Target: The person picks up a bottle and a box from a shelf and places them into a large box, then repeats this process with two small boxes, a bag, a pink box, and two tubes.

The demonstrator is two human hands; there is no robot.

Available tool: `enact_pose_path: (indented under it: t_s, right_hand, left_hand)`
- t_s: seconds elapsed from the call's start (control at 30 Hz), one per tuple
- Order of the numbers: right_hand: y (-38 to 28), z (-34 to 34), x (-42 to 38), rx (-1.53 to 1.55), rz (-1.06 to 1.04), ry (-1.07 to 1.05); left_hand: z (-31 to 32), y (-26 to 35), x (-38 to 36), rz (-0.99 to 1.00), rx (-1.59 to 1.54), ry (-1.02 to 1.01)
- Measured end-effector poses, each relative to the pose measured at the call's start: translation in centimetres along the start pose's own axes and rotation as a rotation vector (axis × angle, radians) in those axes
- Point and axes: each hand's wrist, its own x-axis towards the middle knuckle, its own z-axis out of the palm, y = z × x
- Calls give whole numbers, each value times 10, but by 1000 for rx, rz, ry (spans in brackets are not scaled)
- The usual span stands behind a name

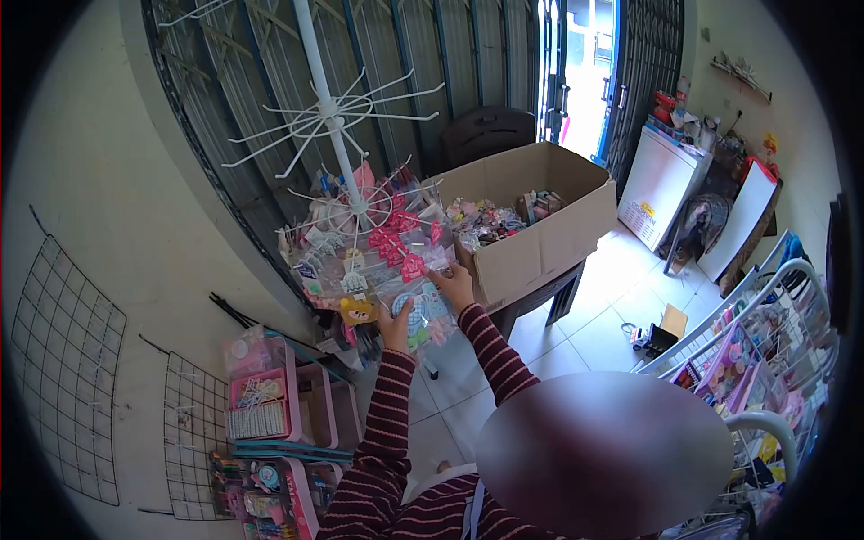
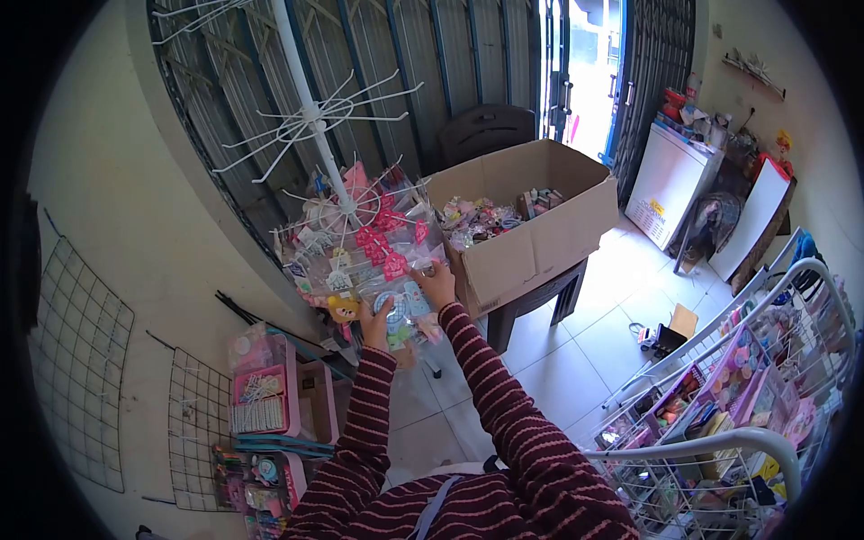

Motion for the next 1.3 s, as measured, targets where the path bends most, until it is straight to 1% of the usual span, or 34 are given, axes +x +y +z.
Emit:
enact_pose_path:
  t_s: [0.13,0.17,0.2,0.23,0.27,0.3,0.33,0.37,0.4,0.43,0.47,0.53,0.6,0.67,0.73,0.77,0.8,0.83,0.87,0.9,0.97,1.0,1.03,1.07,1.1,1.13,1.2,1.23,1.3]
  right_hand:
    - [-4,6,5,-85,17,45]
    - [-5,8,7,-165,9,55]
    - [-7,10,10,-245,2,66]
    - [-10,12,13,-239,7,77]
    - [-12,13,17,-296,53,29]
    - [-13,14,18,-355,99,-19]
    - [-10,16,18,-351,109,-5]
    - [-7,18,17,-356,68,36]
    - [-2,19,16,-360,28,77]
    - [1,18,12,-324,34,68]
    - [4,16,8,-321,44,87]
    - [0,8,-5,-130,32,117]
    - [7,7,-11,-117,20,164]
    - [17,4,-16,-31,-100,246]
    - [15,-5,-26,-41,-90,282]
    - [19,-8,-32,-74,-151,336]
    - [23,-13,-40,-113,-213,389]
    - [27,-20,-52,-89,-205,393]
    - [30,-30,-68,-116,-188,385]
    - [31,-43,-90,-96,-170,367]
    - [36,-70,-146,-104,-119,355]
    - [39,-85,-181,-130,-87,354]
    - [47,-98,-219,-173,-10,351]
    - [55,-110,-259,-214,64,348]
    - [59,-121,-300,-181,143,357]
    - [62,-132,-341,-143,220,365]
    - [57,-158,-420,-75,443,383]
    - [52,-173,-455,-87,456,443]
    - [39,-200,-526,-7,595,520]
  left_hand:
    - [2,-2,2,8,-47,14]
    - [3,-3,3,8,-41,4]
    - [3,-5,4,18,-39,31]
    - [3,-6,6,27,-36,56]
    - [0,-15,10,24,-28,43]
    - [-5,-31,15,79,38,97]
    - [-7,-36,14,133,102,150]
    - [-11,-44,6,126,107,133]
    - [-11,-45,-8,77,75,185]
    - [-14,-50,-18,29,45,235]
    - [-23,-61,-23,25,50,216]
    - [-40,-89,-30,31,118,207]
    - [-41,-83,-41,4,92,184]
    - [-45,-80,-48,-26,76,151]
    - [-49,-80,-56,-65,101,206]
    - [-51,-79,-59,-62,175,185]
    - [-55,-78,-65,-84,184,161]
    - [-58,-79,-72,-80,181,159]
    - [-60,-80,-77,-74,174,146]
    - [-73,-97,-82,-69,254,134]
    - [-72,-87,-111,-50,242,113]
    - [-78,-88,-125,-88,299,69]
    - [-83,-90,-141,-122,354,28]
    - [-84,-89,-161,-171,342,-7]
    - [-81,-86,-181,-218,329,-41]
    - [-79,-89,-200,-222,313,-99]
    - [-69,-95,-242,-401,346,-227]
    - [-56,-93,-268,-414,342,-289]
    - [-28,-88,-326,-500,362,-522]
